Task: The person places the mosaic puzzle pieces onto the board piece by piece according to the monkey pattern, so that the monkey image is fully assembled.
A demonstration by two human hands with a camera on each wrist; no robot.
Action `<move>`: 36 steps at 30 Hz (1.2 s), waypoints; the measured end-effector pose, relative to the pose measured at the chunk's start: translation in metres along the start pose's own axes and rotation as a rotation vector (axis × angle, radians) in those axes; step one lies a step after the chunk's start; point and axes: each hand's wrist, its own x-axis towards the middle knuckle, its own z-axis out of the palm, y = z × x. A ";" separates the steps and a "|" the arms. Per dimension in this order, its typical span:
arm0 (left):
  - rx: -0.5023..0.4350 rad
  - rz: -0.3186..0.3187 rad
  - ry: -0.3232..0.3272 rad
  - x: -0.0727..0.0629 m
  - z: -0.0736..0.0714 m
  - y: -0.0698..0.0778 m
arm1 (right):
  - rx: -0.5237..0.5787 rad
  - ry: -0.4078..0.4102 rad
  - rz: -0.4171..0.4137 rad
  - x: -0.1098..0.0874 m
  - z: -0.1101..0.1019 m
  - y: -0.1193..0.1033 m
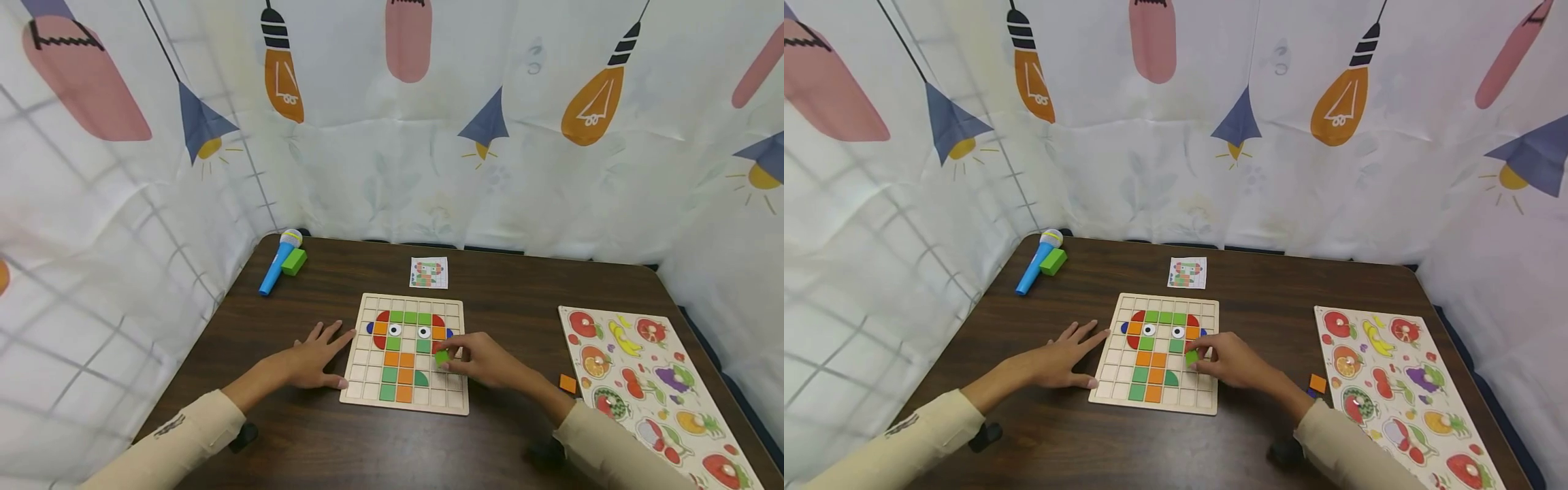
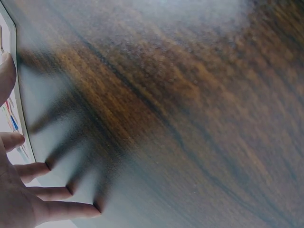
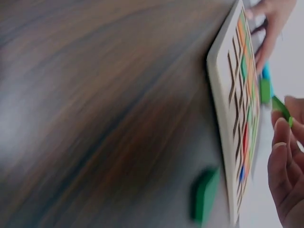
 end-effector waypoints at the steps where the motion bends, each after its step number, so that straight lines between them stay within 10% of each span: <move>1: 0.001 0.001 0.000 0.000 0.000 0.000 | 0.002 -0.004 -0.005 0.005 0.004 -0.003; 36: -0.006 -0.002 -0.003 0.000 0.001 0.000 | -0.041 0.012 0.045 0.076 0.084 -0.058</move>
